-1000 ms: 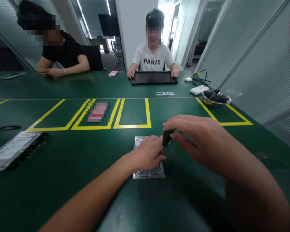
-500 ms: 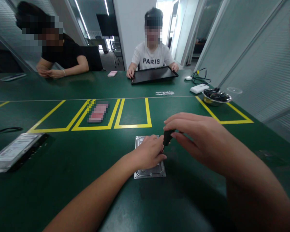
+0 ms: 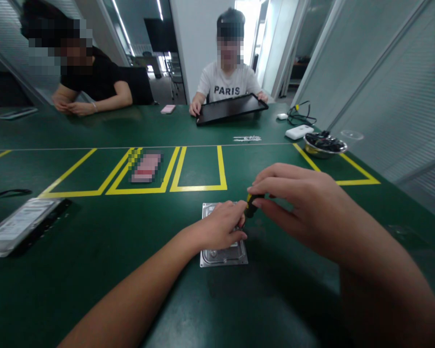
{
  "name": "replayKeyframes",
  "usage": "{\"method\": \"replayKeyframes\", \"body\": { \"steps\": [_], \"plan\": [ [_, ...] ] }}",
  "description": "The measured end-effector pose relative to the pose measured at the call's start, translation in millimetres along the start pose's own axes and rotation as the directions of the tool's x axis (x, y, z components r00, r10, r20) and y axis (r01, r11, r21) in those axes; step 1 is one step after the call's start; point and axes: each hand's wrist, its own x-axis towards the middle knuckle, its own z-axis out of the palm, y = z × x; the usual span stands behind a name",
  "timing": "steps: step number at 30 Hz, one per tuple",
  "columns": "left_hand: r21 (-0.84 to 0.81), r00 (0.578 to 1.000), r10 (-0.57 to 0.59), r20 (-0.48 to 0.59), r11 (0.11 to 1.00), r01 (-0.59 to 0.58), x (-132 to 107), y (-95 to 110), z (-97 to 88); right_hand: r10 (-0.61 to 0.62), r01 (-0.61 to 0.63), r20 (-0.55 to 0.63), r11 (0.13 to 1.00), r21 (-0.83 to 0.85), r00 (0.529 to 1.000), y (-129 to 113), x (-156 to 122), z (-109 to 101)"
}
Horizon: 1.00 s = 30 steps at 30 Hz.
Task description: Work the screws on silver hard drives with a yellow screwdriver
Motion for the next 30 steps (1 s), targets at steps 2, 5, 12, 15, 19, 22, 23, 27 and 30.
{"method": "replayKeyframes", "body": {
  "steps": [2, 5, 12, 15, 19, 22, 23, 27, 30],
  "plan": [
    [-0.007, 1.0, -0.002, -0.007, 1.0, 0.002, 0.0, -0.2, -0.1, -0.009, 0.008, -0.007, 1.0, -0.009, 1.0, 0.5, -1.2, -0.6],
    [-0.011, 1.0, -0.007, 0.005, 1.0, 0.007, 0.5, -0.8, -0.2, -0.012, 0.012, -0.006, 1.0, -0.025, 1.0, 0.9, -1.7, -0.5],
    [-0.026, 0.999, -0.016, 0.042, 1.0, 0.017, 0.3, -0.8, -2.4, 0.023, -0.022, -0.015, 1.0, 0.016, 1.0, -1.0, 0.4, 1.2],
    [-0.046, 0.998, -0.015, 0.056, 0.999, 0.017, -0.3, -1.0, -4.2, 0.029, -0.029, -0.018, 1.0, 0.01, 0.999, -1.2, 0.1, 0.7],
    [-0.049, 0.997, -0.026, 0.075, 0.998, 0.03, -0.2, -2.0, -4.9, 0.054, -0.054, -0.005, 0.999, 0.003, 0.999, 0.3, 0.6, 1.5],
    [-0.036, 0.997, -0.018, 0.081, 0.999, 0.021, 0.4, -3.5, -3.4, 0.066, -0.066, -0.022, 0.998, 0.023, 0.998, 0.8, 1.7, 3.5],
    [-0.032, 0.997, -0.014, 0.081, 0.999, 0.016, 0.6, -4.1, -2.7, 0.065, -0.064, -0.029, 0.997, 0.031, 0.997, 0.6, 2.0, 4.0],
    [-0.024, 0.998, 0.002, 0.07, 1.0, 0.0, 0.8, -5.5, -1.4, 0.041, -0.04, -0.037, 0.998, 0.042, 0.998, -0.5, 1.8, 4.1],
    [-0.01, 0.997, 0.004, 0.075, 1.0, -0.003, 0.8, -4.8, -1.7, 0.058, -0.057, -0.02, 0.998, 0.031, 0.998, -0.5, 1.2, 3.1]
  ]
}}
